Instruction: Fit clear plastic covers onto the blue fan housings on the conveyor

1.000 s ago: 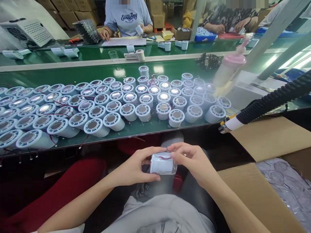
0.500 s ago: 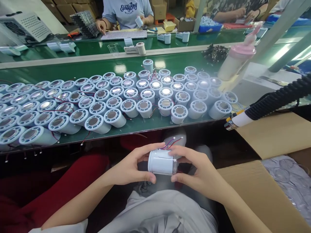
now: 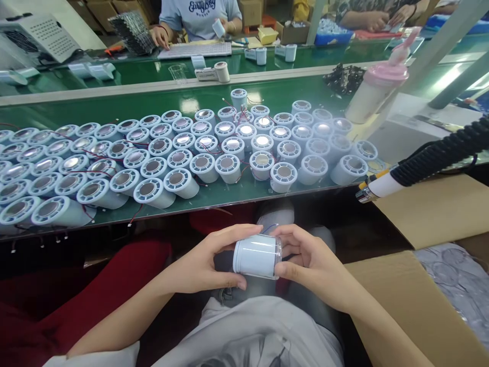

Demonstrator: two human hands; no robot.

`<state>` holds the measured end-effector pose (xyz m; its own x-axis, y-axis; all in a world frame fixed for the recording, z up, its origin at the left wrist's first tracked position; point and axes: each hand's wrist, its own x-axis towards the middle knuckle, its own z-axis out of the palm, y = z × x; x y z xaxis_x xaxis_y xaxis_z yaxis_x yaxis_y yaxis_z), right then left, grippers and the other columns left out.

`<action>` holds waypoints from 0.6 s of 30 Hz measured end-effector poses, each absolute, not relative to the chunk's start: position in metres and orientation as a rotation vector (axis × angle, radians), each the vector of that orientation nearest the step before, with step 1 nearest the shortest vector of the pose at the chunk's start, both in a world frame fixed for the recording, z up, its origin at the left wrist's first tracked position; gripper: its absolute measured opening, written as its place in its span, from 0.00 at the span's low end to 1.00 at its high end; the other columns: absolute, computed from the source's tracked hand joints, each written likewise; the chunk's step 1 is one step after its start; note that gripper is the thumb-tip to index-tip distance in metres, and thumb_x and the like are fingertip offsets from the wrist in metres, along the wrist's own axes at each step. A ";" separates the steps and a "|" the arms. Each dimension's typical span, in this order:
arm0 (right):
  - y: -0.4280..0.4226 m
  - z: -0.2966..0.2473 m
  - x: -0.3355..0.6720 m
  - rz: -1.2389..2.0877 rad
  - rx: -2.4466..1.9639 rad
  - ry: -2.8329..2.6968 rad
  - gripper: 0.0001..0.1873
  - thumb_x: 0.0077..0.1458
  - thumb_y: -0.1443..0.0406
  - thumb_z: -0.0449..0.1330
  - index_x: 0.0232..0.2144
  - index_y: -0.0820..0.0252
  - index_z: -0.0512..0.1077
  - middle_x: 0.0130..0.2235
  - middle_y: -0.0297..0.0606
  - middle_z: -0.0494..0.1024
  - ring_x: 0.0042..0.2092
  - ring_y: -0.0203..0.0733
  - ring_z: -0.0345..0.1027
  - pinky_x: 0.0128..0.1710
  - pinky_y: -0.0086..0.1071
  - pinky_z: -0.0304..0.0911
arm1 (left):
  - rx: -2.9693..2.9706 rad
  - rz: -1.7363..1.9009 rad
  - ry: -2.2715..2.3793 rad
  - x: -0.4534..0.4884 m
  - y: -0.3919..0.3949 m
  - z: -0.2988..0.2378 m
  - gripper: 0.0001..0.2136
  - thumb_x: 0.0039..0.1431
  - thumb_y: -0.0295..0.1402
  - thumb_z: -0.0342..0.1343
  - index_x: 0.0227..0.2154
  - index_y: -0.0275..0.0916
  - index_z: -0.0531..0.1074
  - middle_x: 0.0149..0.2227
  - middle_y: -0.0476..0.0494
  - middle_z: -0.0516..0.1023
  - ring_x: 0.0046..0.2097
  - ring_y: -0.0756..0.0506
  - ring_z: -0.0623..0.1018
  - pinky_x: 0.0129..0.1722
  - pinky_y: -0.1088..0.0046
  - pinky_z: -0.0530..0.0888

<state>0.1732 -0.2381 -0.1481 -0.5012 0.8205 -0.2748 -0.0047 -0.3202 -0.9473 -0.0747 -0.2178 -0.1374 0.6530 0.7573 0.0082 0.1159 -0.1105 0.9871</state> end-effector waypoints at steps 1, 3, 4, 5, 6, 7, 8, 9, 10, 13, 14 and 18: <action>-0.238 -0.148 0.173 1.891 -1.093 -1.317 0.22 0.55 0.53 0.66 0.49 0.51 0.66 0.44 0.37 0.72 0.43 0.41 0.69 0.39 0.31 0.69 | 1.622 0.638 0.728 -0.075 -0.218 -0.138 0.37 0.47 0.31 0.69 0.61 0.48 0.63 0.60 0.41 0.68 0.60 0.40 0.69 0.56 0.66 0.70; -0.238 -0.148 0.172 1.916 -1.119 -1.268 0.23 0.54 0.53 0.66 0.48 0.53 0.66 0.42 0.37 0.74 0.39 0.40 0.70 0.36 0.30 0.69 | 1.641 0.642 0.725 -0.073 -0.220 -0.142 0.37 0.46 0.31 0.70 0.60 0.49 0.64 0.61 0.41 0.68 0.61 0.39 0.68 0.56 0.66 0.70; -0.238 -0.147 0.171 1.930 -1.124 -1.245 0.22 0.55 0.53 0.65 0.47 0.53 0.66 0.40 0.36 0.74 0.36 0.38 0.70 0.34 0.29 0.69 | 1.649 0.646 0.726 -0.072 -0.221 -0.143 0.37 0.46 0.31 0.70 0.60 0.49 0.64 0.61 0.41 0.68 0.61 0.39 0.68 0.57 0.66 0.70; -0.237 -0.147 0.170 1.941 -1.124 -1.222 0.22 0.55 0.52 0.65 0.47 0.54 0.66 0.39 0.35 0.75 0.33 0.36 0.70 0.32 0.29 0.68 | 1.651 0.647 0.730 -0.071 -0.222 -0.144 0.37 0.46 0.31 0.70 0.60 0.48 0.64 0.61 0.41 0.67 0.62 0.39 0.67 0.57 0.66 0.70; -0.237 -0.148 0.170 1.951 -1.118 -1.197 0.21 0.55 0.52 0.64 0.46 0.55 0.66 0.37 0.34 0.75 0.31 0.35 0.70 0.31 0.28 0.68 | 1.645 0.644 0.732 -0.071 -0.222 -0.143 0.37 0.46 0.32 0.69 0.60 0.48 0.64 0.61 0.40 0.68 0.61 0.39 0.68 0.56 0.66 0.71; -0.237 -0.149 0.169 1.960 -1.109 -1.172 0.21 0.56 0.52 0.64 0.45 0.55 0.66 0.36 0.33 0.75 0.30 0.35 0.70 0.31 0.28 0.69 | 1.638 0.641 0.731 -0.071 -0.221 -0.140 0.37 0.47 0.32 0.69 0.61 0.47 0.63 0.61 0.39 0.68 0.61 0.39 0.69 0.55 0.66 0.72; -0.237 -0.151 0.168 1.967 -1.103 -1.147 0.20 0.56 0.52 0.64 0.45 0.55 0.67 0.35 0.33 0.75 0.29 0.35 0.71 0.31 0.28 0.69 | 1.651 0.632 0.729 -0.074 -0.218 -0.135 0.37 0.47 0.33 0.69 0.61 0.46 0.63 0.60 0.38 0.68 0.60 0.40 0.70 0.54 0.67 0.73; -0.237 -0.153 0.168 1.971 -1.102 -1.119 0.20 0.56 0.52 0.64 0.45 0.56 0.67 0.35 0.33 0.75 0.29 0.35 0.71 0.31 0.29 0.69 | 1.686 0.620 0.726 -0.078 -0.213 -0.128 0.35 0.49 0.33 0.68 0.61 0.44 0.63 0.59 0.36 0.70 0.59 0.40 0.72 0.53 0.68 0.74; -0.237 -0.157 0.167 1.967 -1.104 -1.086 0.20 0.56 0.52 0.64 0.44 0.56 0.67 0.35 0.33 0.75 0.29 0.35 0.71 0.30 0.29 0.70 | 1.735 0.612 0.726 -0.084 -0.206 -0.119 0.33 0.51 0.33 0.66 0.61 0.43 0.64 0.57 0.36 0.71 0.58 0.41 0.73 0.52 0.69 0.74; -0.239 -0.172 0.166 1.869 -1.105 -0.915 0.20 0.54 0.53 0.65 0.44 0.55 0.67 0.36 0.33 0.75 0.32 0.38 0.73 0.31 0.31 0.72 | 1.885 0.615 0.746 -0.107 -0.178 -0.093 0.18 0.63 0.29 0.53 0.55 0.39 0.71 0.50 0.39 0.78 0.59 0.44 0.72 0.53 0.70 0.72; -0.240 -0.178 0.167 1.810 -1.092 -0.828 0.20 0.54 0.53 0.65 0.44 0.54 0.67 0.37 0.34 0.75 0.33 0.39 0.73 0.31 0.32 0.72 | 1.924 0.598 0.749 -0.114 -0.169 -0.089 0.16 0.66 0.28 0.46 0.52 0.39 0.74 0.48 0.42 0.79 0.60 0.45 0.71 0.55 0.69 0.71; -0.243 -0.202 0.176 1.543 -1.033 -0.563 0.23 0.50 0.52 0.67 0.44 0.54 0.66 0.39 0.36 0.77 0.36 0.43 0.75 0.32 0.34 0.73 | 2.281 0.638 0.689 -0.121 -0.142 -0.109 0.19 0.60 0.18 0.49 0.49 0.40 0.75 0.49 0.51 0.80 0.62 0.49 0.68 0.65 0.71 0.54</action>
